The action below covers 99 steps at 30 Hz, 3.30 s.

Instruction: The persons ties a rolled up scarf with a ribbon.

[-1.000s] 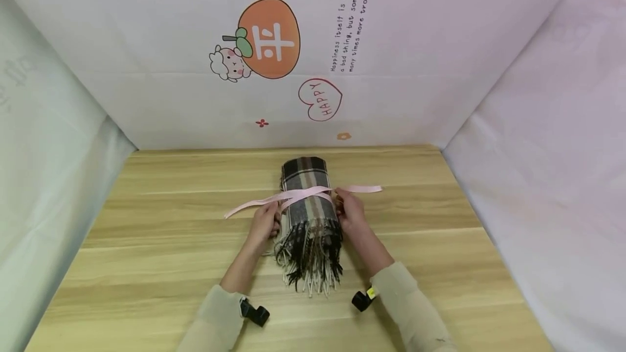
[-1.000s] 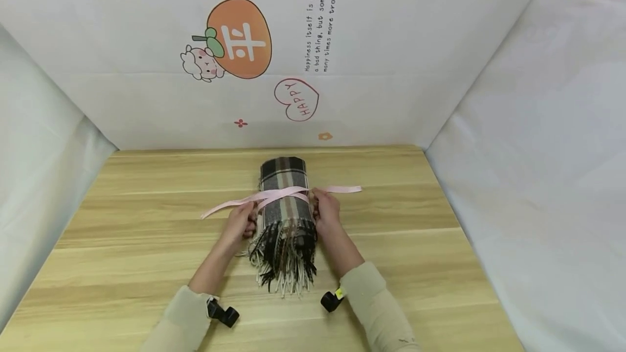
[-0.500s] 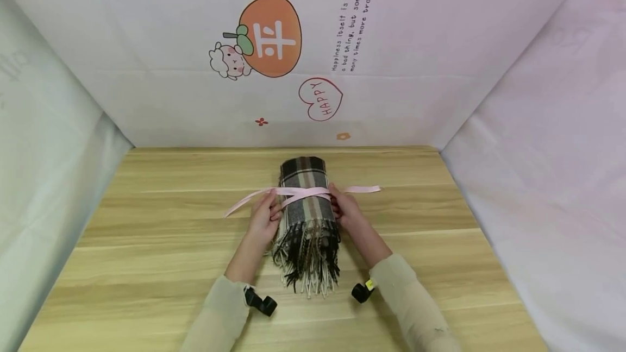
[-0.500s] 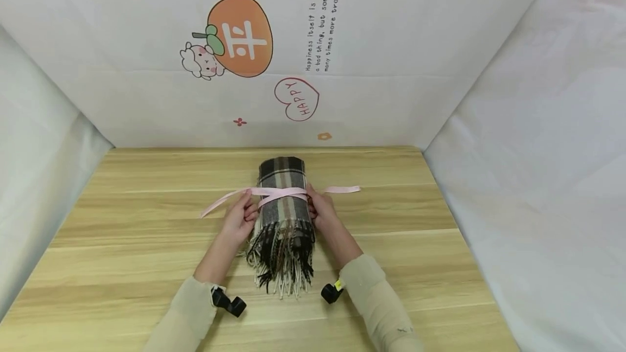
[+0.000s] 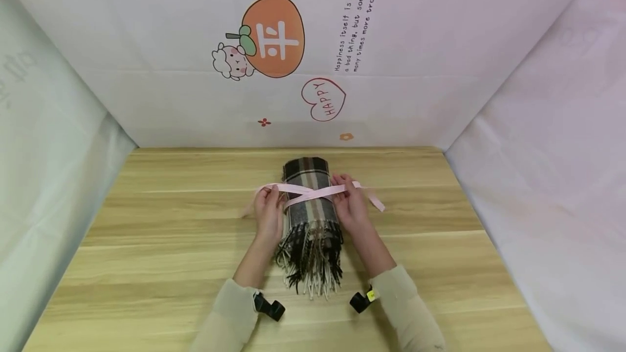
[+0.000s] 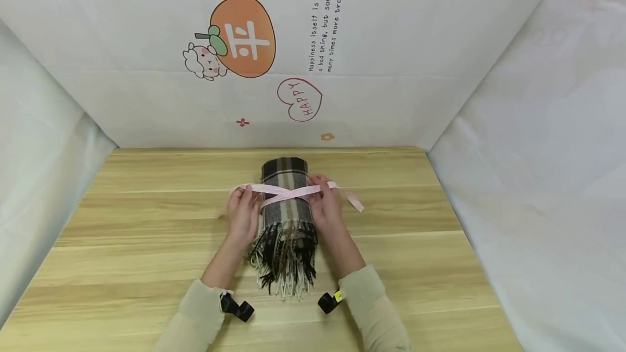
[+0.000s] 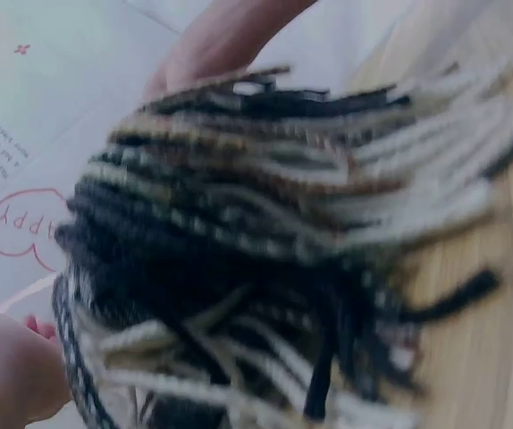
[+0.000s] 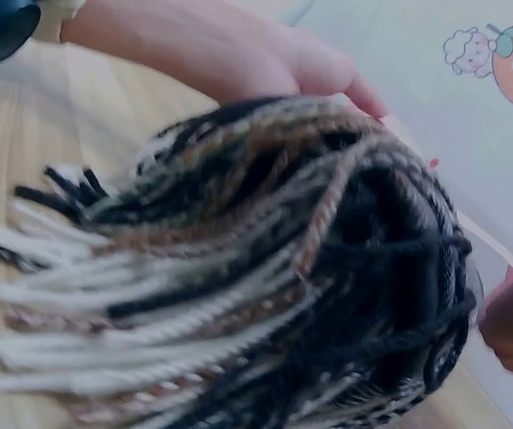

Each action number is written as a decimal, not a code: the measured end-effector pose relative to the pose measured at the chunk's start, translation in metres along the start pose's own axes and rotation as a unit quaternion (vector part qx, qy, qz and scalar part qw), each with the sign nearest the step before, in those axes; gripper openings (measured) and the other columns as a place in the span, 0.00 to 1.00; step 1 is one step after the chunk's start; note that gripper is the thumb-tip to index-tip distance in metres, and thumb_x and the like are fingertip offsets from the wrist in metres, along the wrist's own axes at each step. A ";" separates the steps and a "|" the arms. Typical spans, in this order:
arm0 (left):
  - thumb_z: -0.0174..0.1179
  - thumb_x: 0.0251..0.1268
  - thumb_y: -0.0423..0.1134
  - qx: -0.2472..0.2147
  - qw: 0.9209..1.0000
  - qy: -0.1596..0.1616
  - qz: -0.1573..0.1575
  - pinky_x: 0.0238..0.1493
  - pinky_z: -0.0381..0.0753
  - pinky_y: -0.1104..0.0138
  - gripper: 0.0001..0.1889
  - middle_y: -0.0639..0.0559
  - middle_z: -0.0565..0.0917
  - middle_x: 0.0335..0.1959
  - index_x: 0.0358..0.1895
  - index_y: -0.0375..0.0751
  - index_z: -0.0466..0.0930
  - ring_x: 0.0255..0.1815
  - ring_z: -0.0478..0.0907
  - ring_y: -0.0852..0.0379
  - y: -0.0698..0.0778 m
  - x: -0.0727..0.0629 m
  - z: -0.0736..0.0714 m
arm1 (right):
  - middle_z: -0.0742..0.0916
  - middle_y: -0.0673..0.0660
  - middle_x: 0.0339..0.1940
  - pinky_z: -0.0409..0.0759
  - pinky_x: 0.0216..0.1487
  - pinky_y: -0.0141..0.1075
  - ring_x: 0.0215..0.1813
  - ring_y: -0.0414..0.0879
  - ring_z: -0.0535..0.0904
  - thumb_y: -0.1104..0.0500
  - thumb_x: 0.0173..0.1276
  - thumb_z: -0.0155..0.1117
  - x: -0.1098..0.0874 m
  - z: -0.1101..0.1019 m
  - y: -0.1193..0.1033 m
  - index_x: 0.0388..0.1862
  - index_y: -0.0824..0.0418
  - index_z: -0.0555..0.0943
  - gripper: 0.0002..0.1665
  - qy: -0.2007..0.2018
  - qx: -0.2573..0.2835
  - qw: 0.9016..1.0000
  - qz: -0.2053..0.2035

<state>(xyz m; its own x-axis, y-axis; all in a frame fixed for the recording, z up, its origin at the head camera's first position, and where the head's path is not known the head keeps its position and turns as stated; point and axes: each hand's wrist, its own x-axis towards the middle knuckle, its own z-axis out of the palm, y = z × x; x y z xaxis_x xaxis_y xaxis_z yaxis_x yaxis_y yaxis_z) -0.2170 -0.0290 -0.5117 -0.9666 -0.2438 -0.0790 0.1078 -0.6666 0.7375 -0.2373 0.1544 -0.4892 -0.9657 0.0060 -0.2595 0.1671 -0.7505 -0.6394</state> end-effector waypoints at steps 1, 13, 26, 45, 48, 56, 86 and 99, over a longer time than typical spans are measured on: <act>0.51 0.76 0.31 -0.013 1.000 -0.013 0.002 0.52 0.79 0.69 0.03 0.52 0.84 0.40 0.40 0.39 0.70 0.46 0.82 0.57 0.000 -0.002 0.002 | 0.86 0.53 0.52 0.71 0.71 0.34 0.62 0.45 0.78 0.58 0.83 0.42 -0.002 0.002 0.001 0.61 0.60 0.66 0.14 -0.021 0.004 1.000 0.003; 0.53 0.71 0.22 0.006 0.996 -0.084 -0.002 0.43 0.86 0.70 0.07 0.46 0.89 0.41 0.43 0.34 0.66 0.50 0.87 0.52 -0.003 -0.008 0.017 | 0.69 0.68 0.75 0.74 0.66 0.30 0.72 0.52 0.73 0.73 0.76 0.49 -0.013 0.006 0.015 0.74 0.72 0.62 0.29 -0.125 -0.127 0.984 -0.004; 0.42 0.82 0.37 0.133 0.980 -0.148 -0.001 0.59 0.80 0.70 0.22 0.27 0.75 0.64 0.65 0.21 0.69 0.66 0.77 0.46 -0.001 -0.006 0.021 | 0.74 0.70 0.70 0.79 0.61 0.30 0.71 0.54 0.73 0.64 0.81 0.44 -0.018 0.015 0.019 0.67 0.79 0.68 0.23 -0.126 -0.214 0.968 -0.024; 0.32 0.83 0.42 -0.027 0.994 0.054 -0.088 0.59 0.80 0.59 0.27 0.30 0.80 0.59 0.65 0.22 0.69 0.62 0.81 0.43 -0.004 0.001 0.019 | 0.91 0.59 0.40 0.86 0.49 0.35 0.46 0.45 0.89 0.59 0.83 0.39 0.005 0.002 0.026 0.52 0.77 0.76 0.23 0.037 -0.124 0.987 -0.093; 0.33 0.83 0.42 -0.044 0.990 0.067 -0.113 0.62 0.78 0.57 0.27 0.32 0.83 0.56 0.65 0.23 0.70 0.62 0.80 0.42 -0.003 0.004 0.015 | 0.90 0.57 0.35 0.87 0.45 0.35 0.42 0.45 0.89 0.58 0.83 0.39 0.008 -0.002 0.027 0.47 0.73 0.77 0.22 0.058 -0.080 0.993 -0.065; 0.34 0.83 0.42 -0.062 0.980 0.072 -0.176 0.57 0.83 0.61 0.25 0.47 0.87 0.39 0.67 0.26 0.68 0.51 0.86 0.52 0.001 0.010 0.005 | 0.89 0.57 0.29 0.87 0.38 0.32 0.34 0.45 0.89 0.63 0.83 0.37 0.017 -0.012 0.023 0.54 0.76 0.71 0.18 0.084 -0.033 0.996 0.011; 0.31 0.81 0.44 -0.124 0.975 0.045 -0.179 0.63 0.79 0.57 0.19 0.44 0.79 0.41 0.53 0.33 0.67 0.46 0.85 0.54 -0.002 0.018 -0.016 | 0.89 0.63 0.36 0.87 0.47 0.39 0.43 0.50 0.89 0.57 0.82 0.33 0.011 -0.028 0.016 0.45 0.67 0.65 0.15 0.006 0.069 0.998 0.003; 0.38 0.82 0.39 -0.003 0.975 -0.036 -0.220 0.28 0.77 0.77 0.10 0.54 0.82 0.26 0.40 0.41 0.67 0.22 0.73 0.68 0.000 0.022 -0.016 | 0.88 0.53 0.29 0.86 0.43 0.32 0.38 0.43 0.89 0.56 0.82 0.36 0.001 -0.026 0.024 0.39 0.62 0.78 0.22 -0.056 0.018 0.998 0.036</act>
<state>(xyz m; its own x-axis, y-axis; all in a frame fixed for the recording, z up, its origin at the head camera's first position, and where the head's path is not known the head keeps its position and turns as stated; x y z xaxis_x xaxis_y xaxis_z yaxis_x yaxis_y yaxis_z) -0.2343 -0.0455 -0.5243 -0.9335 0.1163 -0.3391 -0.3195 -0.6992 0.6396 -0.2286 0.1539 -0.5234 -0.9677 -0.1217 -0.2207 0.2323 -0.7700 -0.5943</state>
